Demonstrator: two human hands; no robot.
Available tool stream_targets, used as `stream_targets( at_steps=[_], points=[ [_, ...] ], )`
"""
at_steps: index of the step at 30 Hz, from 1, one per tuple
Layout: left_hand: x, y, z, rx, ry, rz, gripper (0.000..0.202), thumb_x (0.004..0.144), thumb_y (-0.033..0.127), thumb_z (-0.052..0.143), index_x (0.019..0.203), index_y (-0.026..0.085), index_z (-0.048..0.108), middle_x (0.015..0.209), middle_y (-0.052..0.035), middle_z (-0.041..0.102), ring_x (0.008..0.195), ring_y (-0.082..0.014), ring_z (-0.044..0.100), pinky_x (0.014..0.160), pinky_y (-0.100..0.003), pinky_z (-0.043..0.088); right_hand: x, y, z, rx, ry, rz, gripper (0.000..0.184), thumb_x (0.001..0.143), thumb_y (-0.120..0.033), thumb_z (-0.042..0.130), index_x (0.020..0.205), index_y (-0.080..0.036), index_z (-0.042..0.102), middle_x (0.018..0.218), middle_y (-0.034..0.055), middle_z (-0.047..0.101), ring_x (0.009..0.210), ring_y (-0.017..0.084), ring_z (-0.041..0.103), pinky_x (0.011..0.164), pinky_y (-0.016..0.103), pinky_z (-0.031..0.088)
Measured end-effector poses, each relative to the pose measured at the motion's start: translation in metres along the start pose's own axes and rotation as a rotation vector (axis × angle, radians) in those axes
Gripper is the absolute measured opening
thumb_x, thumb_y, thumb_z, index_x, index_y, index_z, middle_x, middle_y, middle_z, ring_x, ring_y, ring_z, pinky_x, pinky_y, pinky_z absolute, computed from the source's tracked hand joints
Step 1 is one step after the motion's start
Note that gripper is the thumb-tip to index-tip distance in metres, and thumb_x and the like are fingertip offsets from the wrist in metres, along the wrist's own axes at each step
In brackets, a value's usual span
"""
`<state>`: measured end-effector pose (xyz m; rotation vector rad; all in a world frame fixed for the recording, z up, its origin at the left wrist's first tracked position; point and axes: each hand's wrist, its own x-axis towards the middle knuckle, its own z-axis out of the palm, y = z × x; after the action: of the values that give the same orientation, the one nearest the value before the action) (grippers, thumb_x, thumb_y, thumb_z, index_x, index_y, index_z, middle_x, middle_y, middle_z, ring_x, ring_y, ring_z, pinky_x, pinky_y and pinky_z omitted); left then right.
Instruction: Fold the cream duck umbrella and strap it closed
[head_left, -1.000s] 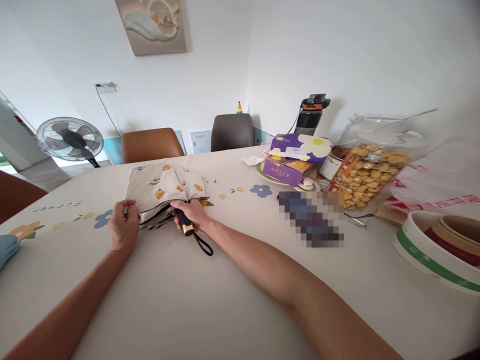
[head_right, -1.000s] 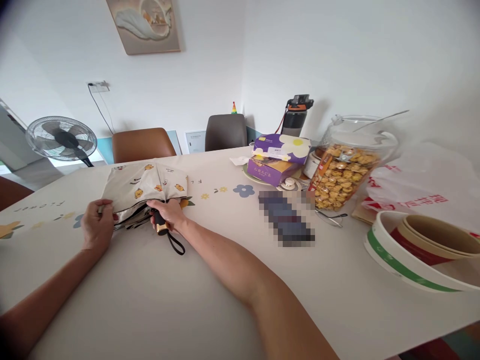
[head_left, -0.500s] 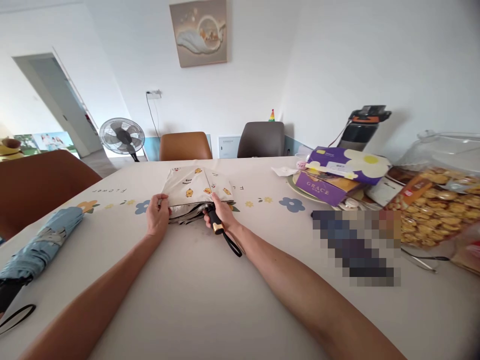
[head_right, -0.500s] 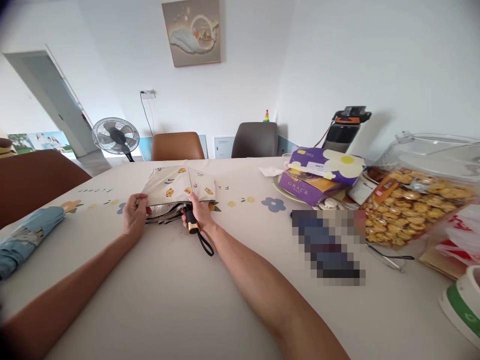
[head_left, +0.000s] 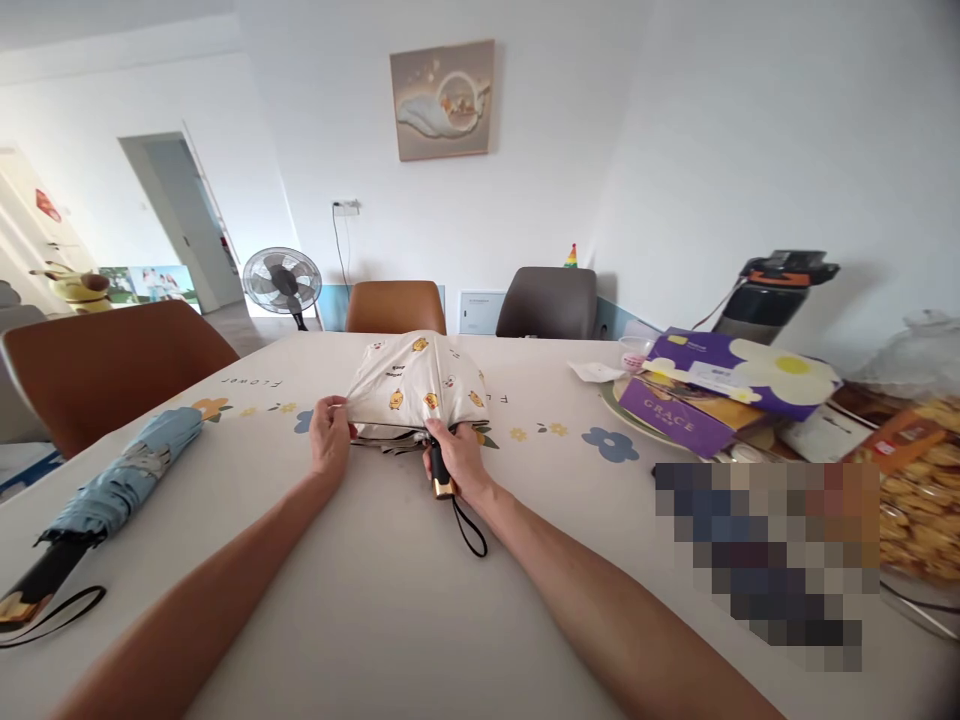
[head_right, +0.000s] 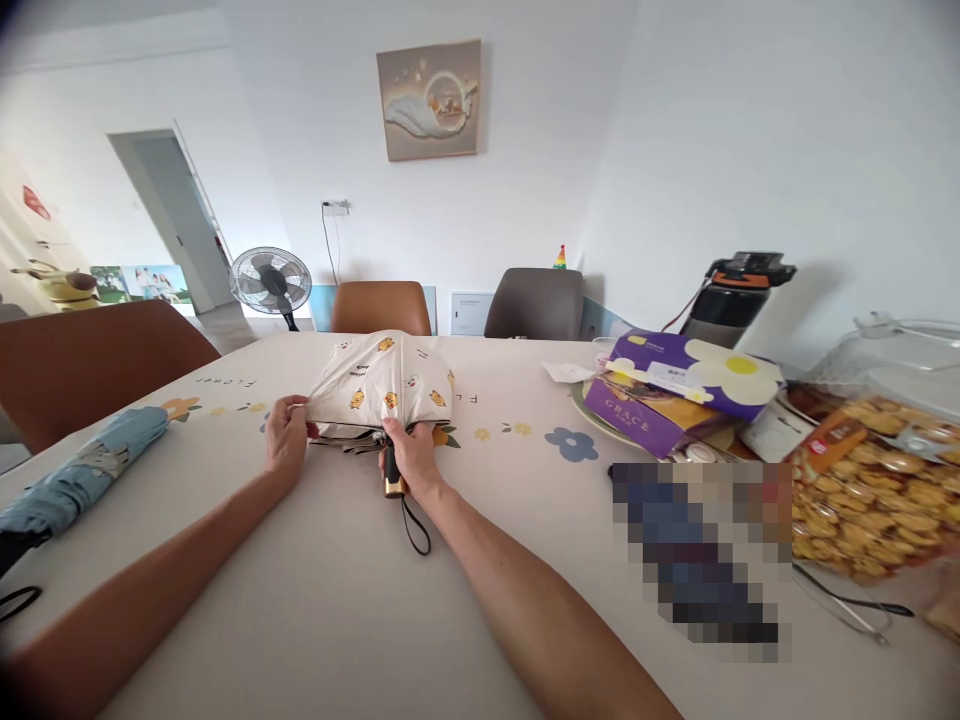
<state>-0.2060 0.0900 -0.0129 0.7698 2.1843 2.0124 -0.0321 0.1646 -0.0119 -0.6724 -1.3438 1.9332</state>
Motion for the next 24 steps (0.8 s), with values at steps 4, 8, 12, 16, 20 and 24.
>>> stream_targets(
  at_steps=[4,8,12,16,20,24],
  points=[
    [0.002,-0.001,-0.002,-0.088,0.006,-0.056,0.025,0.07,0.021,0.04,0.095,0.02,0.046,0.068,0.0029,0.053,0.048,-0.0098,0.047,0.048,-0.023,0.04,-0.004,-0.005,0.006,-0.105,0.155,-0.139,0.031,0.075,-0.043,0.059,0.069,-0.022,0.037,0.038,-0.0066,0.046,0.028,0.01,0.043,0.029,0.021,0.035],
    [-0.006,0.007,0.003,-0.197,-0.124,-0.09,0.021,0.073,0.029,0.046,0.09,0.018,0.051,0.07,0.0009,0.054,0.053,-0.0106,0.049,0.046,-0.023,0.041,-0.001,-0.004,0.006,-0.192,0.242,-0.274,0.035,0.075,-0.048,0.059,0.069,-0.022,0.036,0.045,-0.0053,0.05,0.033,0.011,0.047,0.034,0.022,0.038],
    [-0.014,0.028,0.008,-0.33,-0.307,-0.118,0.031,0.073,0.044,0.056,0.087,0.017,0.058,0.083,-0.0054,0.062,0.074,-0.016,0.058,0.059,-0.026,0.047,-0.002,-0.004,0.007,-0.335,0.182,-0.323,0.034,0.075,-0.051,0.059,0.072,-0.021,0.042,0.048,-0.0043,0.052,0.037,0.012,0.05,0.036,0.024,0.038],
    [-0.017,0.049,0.008,-0.47,-0.449,-0.201,0.043,0.068,0.05,0.065,0.095,0.017,0.061,0.102,-0.0102,0.064,0.096,-0.0219,0.059,0.074,-0.029,0.05,-0.018,-0.006,0.02,-0.503,0.095,-0.236,0.03,0.074,-0.047,0.06,0.075,-0.021,0.045,0.041,-0.0055,0.049,0.036,0.015,0.049,0.038,0.026,0.039],
    [-0.019,0.058,0.008,-0.606,-0.474,-0.314,0.048,0.064,0.049,0.069,0.096,0.014,0.062,0.091,-0.0117,0.068,0.083,-0.0232,0.064,0.072,-0.033,0.053,-0.041,-0.012,0.035,-0.628,-0.044,-0.128,0.024,0.074,-0.039,0.06,0.075,-0.02,0.045,0.039,-0.0061,0.048,0.032,0.014,0.047,0.036,0.026,0.039],
    [-0.028,0.066,0.008,-0.698,-0.35,-0.322,0.041,0.062,0.035,0.072,0.095,0.015,0.06,0.087,-0.0093,0.068,0.075,-0.0205,0.064,0.069,-0.032,0.053,-0.059,-0.019,0.044,-0.564,-0.102,-0.035,0.021,0.073,-0.035,0.06,0.075,-0.018,0.048,0.041,-0.0044,0.049,0.036,0.015,0.051,0.038,0.027,0.044]
  ],
)
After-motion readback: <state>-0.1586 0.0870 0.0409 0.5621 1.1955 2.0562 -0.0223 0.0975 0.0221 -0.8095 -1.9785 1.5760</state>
